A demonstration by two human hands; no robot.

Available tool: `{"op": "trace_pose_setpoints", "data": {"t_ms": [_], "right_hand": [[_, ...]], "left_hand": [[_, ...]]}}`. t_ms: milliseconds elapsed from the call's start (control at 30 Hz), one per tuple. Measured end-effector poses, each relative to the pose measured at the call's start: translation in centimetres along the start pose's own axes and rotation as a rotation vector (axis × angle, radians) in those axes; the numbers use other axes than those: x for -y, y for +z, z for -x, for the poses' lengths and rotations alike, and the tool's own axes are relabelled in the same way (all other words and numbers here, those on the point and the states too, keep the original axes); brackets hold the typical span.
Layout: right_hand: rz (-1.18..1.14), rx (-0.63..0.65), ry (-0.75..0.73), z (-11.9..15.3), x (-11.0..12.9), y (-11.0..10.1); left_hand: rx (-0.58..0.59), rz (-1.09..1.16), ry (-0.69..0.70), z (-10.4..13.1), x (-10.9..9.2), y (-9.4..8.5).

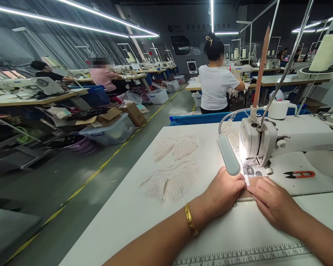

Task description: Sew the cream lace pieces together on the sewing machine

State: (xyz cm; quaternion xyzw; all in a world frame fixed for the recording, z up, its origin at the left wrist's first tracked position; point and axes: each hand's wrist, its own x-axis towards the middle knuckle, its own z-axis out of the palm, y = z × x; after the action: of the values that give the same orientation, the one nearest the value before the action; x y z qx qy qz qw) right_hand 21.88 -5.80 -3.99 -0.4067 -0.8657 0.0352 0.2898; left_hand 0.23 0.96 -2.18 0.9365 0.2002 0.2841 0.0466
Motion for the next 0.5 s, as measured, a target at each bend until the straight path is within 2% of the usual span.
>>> {"op": "trace_pose_setpoints", "data": {"t_ms": [367,500], "right_hand": [[-0.04,-0.03,-0.008,0.02,-0.02,-0.05],[-0.02,-0.043,0.049,0.28,-0.3,0.02]], "left_hand": [[0.015,-0.056,0.022,0.29,-0.1,0.07],[0.038,-0.096,0.033,0.37,-0.26,0.15]]}}
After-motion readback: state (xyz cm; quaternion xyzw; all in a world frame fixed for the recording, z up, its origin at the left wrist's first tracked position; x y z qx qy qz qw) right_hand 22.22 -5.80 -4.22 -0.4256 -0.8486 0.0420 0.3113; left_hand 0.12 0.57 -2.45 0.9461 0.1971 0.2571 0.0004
